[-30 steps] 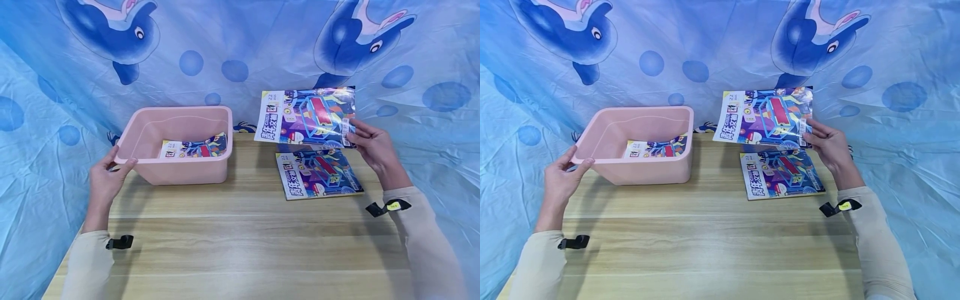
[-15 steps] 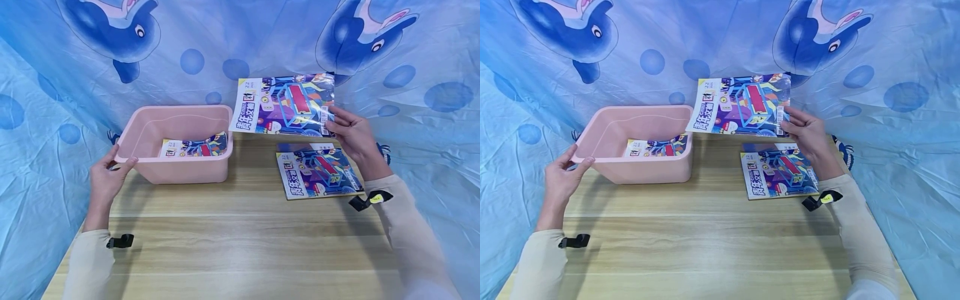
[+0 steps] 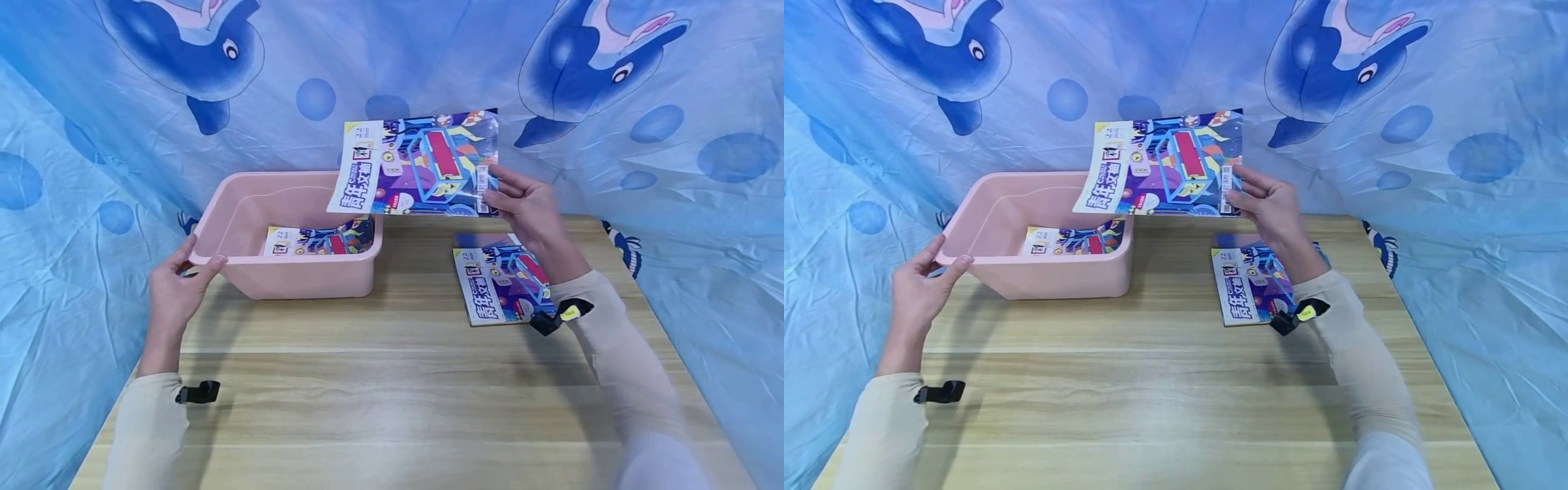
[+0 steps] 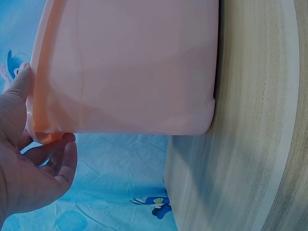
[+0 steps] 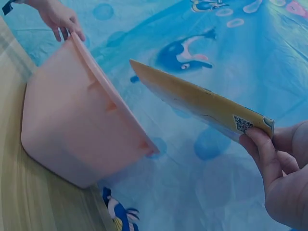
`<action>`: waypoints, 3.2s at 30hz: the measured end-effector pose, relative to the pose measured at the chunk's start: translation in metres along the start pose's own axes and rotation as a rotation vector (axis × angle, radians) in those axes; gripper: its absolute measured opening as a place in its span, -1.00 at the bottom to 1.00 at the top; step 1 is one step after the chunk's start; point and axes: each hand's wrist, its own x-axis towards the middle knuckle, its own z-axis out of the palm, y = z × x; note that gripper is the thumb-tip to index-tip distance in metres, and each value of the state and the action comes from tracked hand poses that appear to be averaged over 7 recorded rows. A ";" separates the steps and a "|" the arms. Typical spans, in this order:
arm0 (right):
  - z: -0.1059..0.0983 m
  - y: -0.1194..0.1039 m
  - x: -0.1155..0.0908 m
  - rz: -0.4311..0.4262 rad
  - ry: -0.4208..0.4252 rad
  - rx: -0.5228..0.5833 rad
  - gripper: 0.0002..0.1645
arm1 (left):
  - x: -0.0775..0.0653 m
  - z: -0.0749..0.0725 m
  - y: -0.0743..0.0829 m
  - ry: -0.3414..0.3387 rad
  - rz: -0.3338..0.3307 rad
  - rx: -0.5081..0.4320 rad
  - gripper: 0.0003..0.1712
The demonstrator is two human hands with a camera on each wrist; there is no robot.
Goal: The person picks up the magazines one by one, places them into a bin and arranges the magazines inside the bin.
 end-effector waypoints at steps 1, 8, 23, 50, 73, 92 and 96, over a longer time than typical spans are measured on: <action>0.000 0.000 0.000 -0.004 -0.003 -0.017 -0.39 | 0.000 0.007 -0.002 0.000 0.008 -0.008 -0.17; 0.017 0.004 0.007 -0.010 -0.038 -0.061 -0.38 | 0.000 0.021 -0.004 0.000 0.021 -0.025 -0.16; 0.078 0.028 0.019 0.008 -0.076 -0.089 -0.41 | -0.001 0.021 -0.005 -0.002 0.023 -0.028 -0.17; 0.165 0.070 0.020 0.070 -0.124 -0.241 -0.47 | -0.002 0.022 -0.005 0.012 0.011 -0.024 -0.17; 0.196 0.079 0.007 0.095 -0.129 -0.336 -0.47 | 0.001 0.024 -0.004 0.027 0.016 -0.059 -0.20; 0.211 0.087 0.005 0.058 -0.212 -0.401 -0.45 | -0.001 0.023 -0.005 0.032 0.028 -0.055 -0.20; 0.211 0.089 0.008 0.054 -0.247 -0.444 -0.45 | -0.003 0.022 -0.004 0.031 0.043 -0.055 -0.19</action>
